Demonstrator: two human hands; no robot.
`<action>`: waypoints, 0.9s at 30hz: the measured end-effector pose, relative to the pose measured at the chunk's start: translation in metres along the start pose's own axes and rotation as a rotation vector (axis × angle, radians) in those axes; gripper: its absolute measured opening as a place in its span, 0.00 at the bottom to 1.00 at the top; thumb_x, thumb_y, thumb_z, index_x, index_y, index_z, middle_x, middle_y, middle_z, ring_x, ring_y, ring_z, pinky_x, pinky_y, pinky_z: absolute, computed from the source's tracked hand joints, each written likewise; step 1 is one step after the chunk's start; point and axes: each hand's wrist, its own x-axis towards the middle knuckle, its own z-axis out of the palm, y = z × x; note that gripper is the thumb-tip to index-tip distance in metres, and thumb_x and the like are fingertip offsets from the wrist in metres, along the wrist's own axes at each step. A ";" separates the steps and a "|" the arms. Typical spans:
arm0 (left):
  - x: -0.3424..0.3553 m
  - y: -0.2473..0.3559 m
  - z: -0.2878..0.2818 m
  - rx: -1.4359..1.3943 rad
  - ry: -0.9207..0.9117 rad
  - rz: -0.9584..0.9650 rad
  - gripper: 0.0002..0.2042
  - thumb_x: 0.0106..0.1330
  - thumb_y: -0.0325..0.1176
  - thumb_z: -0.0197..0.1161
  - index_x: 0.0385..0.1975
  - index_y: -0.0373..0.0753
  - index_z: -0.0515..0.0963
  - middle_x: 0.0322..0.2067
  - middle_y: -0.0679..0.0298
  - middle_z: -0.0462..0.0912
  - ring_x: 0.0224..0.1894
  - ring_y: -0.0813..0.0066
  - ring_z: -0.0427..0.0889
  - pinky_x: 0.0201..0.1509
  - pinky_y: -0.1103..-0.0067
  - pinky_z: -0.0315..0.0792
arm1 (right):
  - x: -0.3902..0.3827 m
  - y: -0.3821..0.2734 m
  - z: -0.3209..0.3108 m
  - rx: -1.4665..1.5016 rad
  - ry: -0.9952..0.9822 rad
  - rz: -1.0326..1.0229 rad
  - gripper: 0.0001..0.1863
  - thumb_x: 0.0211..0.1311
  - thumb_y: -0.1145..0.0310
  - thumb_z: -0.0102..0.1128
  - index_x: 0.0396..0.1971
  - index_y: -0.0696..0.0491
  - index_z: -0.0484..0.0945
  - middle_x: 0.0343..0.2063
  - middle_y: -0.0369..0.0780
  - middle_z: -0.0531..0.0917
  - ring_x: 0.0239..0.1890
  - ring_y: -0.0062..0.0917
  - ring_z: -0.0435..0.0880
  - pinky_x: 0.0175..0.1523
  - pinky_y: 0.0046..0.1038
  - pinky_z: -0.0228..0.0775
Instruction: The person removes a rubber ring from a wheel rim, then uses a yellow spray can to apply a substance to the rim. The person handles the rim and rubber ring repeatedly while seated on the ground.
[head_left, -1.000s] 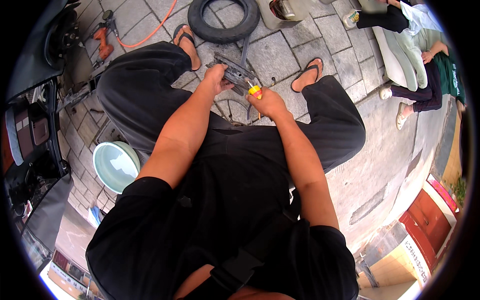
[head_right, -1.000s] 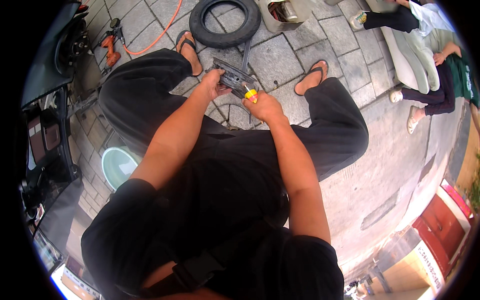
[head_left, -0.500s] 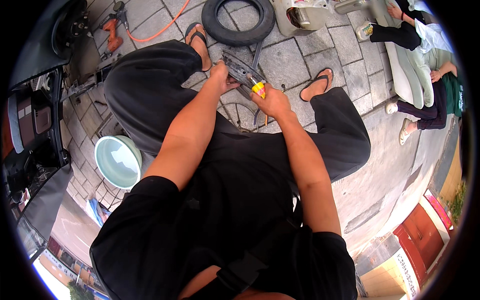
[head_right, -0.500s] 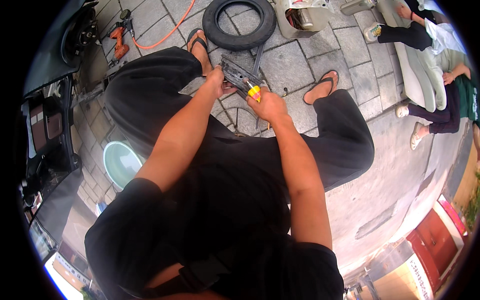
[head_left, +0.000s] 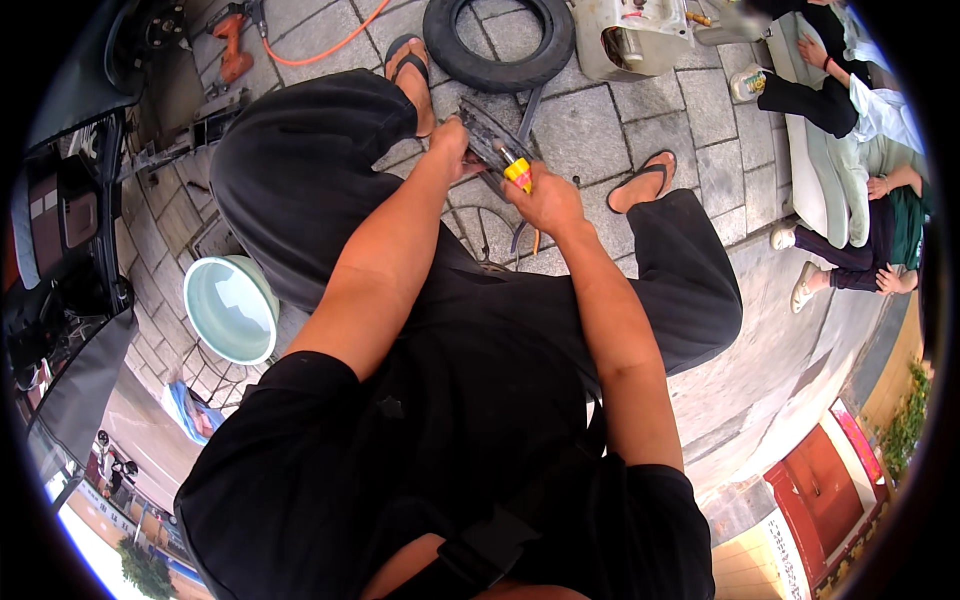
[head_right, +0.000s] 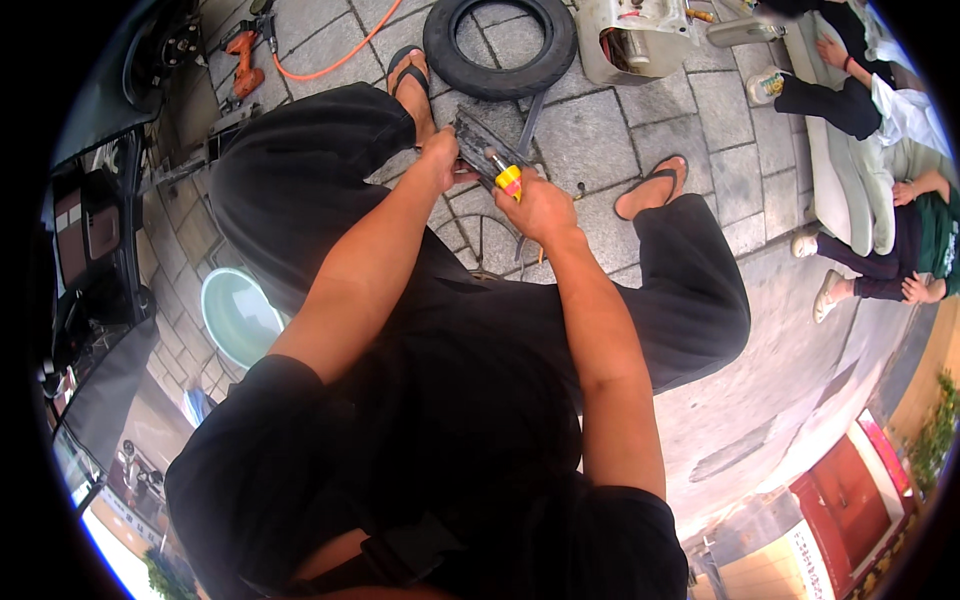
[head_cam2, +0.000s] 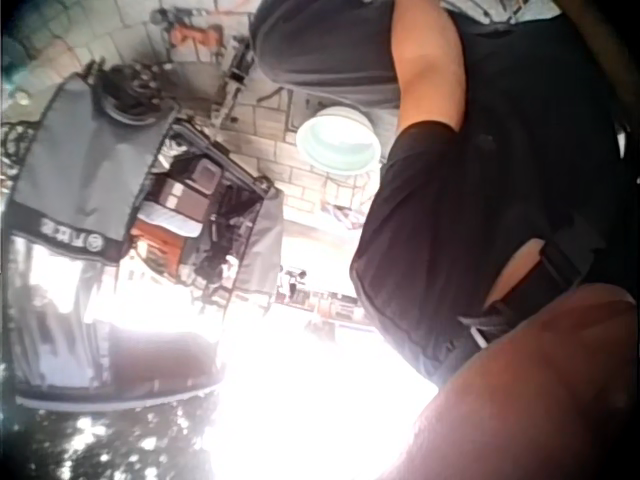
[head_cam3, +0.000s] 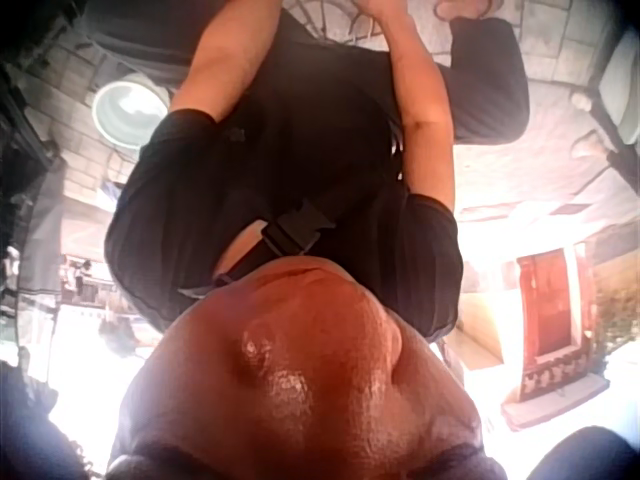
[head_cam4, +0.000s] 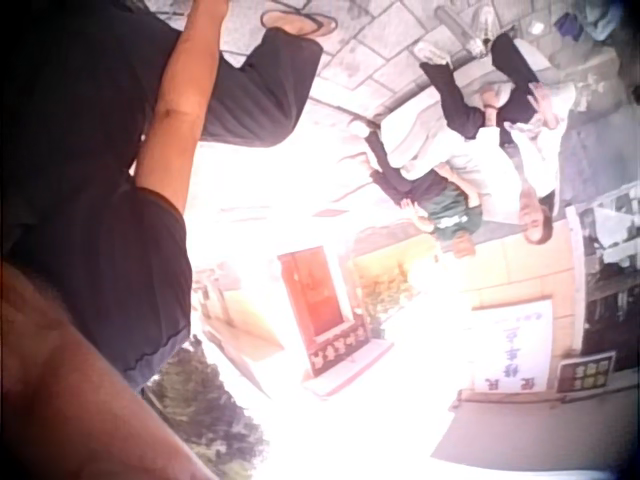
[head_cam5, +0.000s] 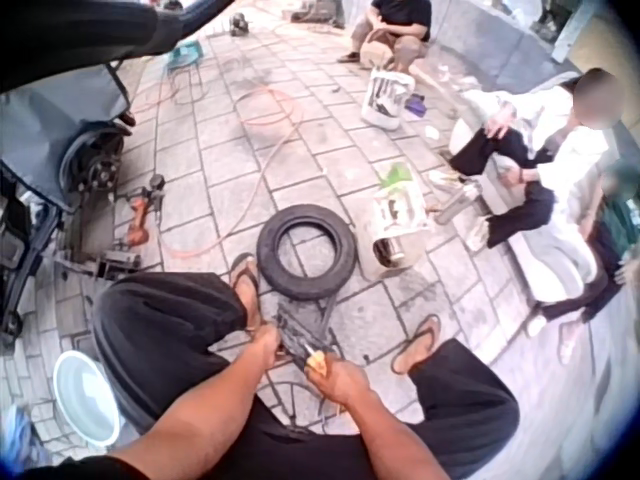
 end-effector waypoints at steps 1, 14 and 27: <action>-0.005 0.001 0.002 -0.003 0.007 0.004 0.22 0.85 0.49 0.35 0.58 0.43 0.75 0.46 0.60 0.87 0.42 0.62 0.88 0.55 0.49 0.82 | 0.001 -0.003 -0.002 0.000 -0.004 -0.011 0.33 0.68 0.40 0.63 0.51 0.58 0.79 0.43 0.56 0.90 0.48 0.53 0.90 0.55 0.50 0.80; -0.021 0.010 0.008 -0.080 0.063 0.008 0.25 0.87 0.51 0.35 0.60 0.39 0.74 0.47 0.56 0.86 0.45 0.58 0.87 0.58 0.46 0.80 | -0.014 0.028 0.011 -0.032 -0.015 0.001 0.33 0.69 0.40 0.63 0.52 0.58 0.77 0.41 0.56 0.90 0.45 0.53 0.90 0.52 0.51 0.80; -0.003 0.003 0.006 0.019 0.027 0.020 0.23 0.86 0.51 0.37 0.57 0.41 0.75 0.44 0.59 0.88 0.41 0.60 0.89 0.54 0.48 0.82 | 0.003 0.004 0.010 -0.025 0.068 -0.054 0.32 0.68 0.41 0.65 0.53 0.58 0.78 0.43 0.55 0.90 0.47 0.52 0.90 0.54 0.50 0.80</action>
